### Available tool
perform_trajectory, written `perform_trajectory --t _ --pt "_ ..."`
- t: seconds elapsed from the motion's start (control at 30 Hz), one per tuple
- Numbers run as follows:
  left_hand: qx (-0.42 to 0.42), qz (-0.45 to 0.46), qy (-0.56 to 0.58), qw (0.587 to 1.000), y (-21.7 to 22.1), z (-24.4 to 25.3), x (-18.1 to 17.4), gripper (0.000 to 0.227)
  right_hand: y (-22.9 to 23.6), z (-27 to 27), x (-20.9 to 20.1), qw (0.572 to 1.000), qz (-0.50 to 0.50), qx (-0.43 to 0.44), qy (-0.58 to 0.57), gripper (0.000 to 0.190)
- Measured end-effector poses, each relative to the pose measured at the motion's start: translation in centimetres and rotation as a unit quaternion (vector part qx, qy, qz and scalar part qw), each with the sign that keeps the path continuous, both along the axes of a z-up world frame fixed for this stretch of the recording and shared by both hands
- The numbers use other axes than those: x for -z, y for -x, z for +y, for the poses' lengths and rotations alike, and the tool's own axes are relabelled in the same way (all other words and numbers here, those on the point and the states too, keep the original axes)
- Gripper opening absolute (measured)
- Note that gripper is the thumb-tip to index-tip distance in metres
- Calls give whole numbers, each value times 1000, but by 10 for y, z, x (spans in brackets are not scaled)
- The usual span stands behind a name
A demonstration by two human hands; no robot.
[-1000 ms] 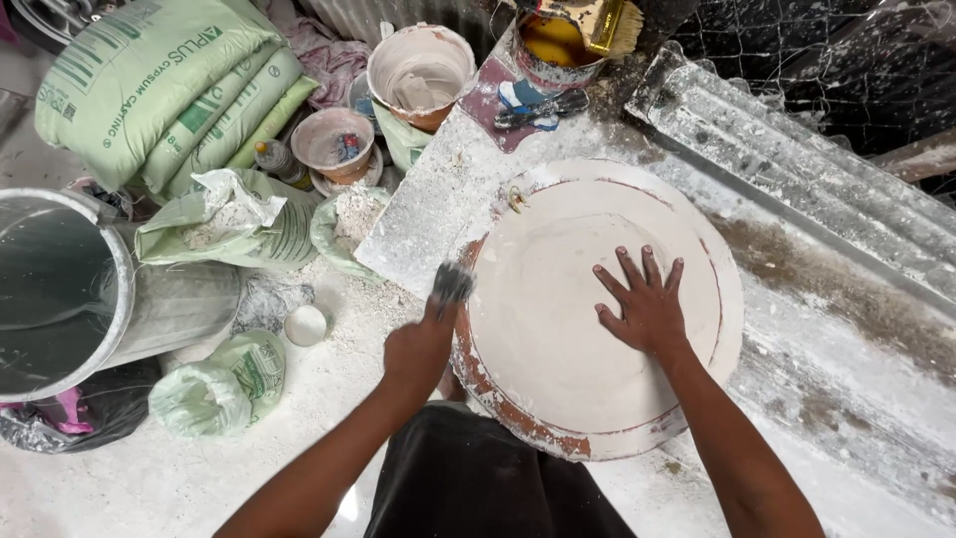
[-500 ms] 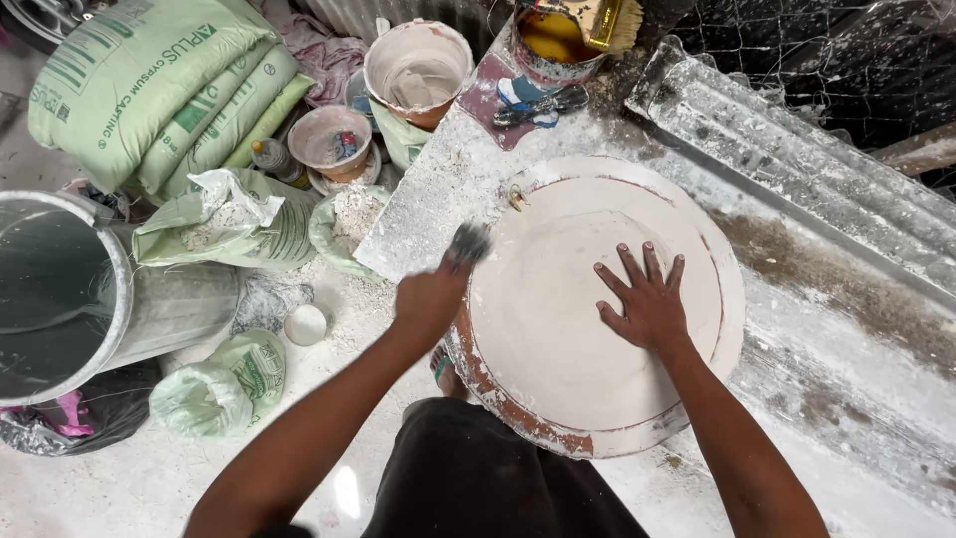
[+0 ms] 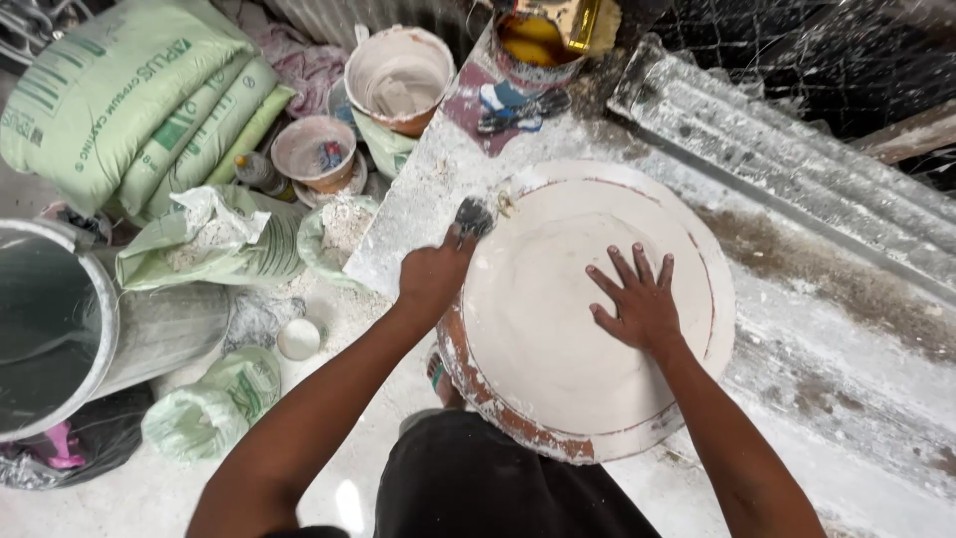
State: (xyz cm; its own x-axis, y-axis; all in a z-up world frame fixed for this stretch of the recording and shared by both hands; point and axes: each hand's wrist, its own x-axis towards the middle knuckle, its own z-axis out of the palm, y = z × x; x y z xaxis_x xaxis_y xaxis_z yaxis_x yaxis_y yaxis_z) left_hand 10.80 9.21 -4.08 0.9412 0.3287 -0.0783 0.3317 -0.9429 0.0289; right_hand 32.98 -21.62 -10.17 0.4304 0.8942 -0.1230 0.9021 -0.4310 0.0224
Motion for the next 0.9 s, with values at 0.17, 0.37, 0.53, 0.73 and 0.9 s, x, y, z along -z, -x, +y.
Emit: perform_trajectory --t 0.17,0.37,0.53,0.73,0.9 --pt "10 9 -5 1000 4 2 4 48 -3 4 -5 1000 -2 2 23 68" --pt "46 -12 -37 998 13 10 5 48 2 3 -11 1000 2 4 22 66" --pt "22 10 26 999 122 -39 -30 53 2 -2 0 1000 0 -15 0 66" --pt "-122 47 72 989 113 -79 -8 64 -2 6 -6 1000 6 -8 18 68" --pt "-89 -27 20 995 76 -42 28 57 -2 -1 0 999 20 -20 -16 68"
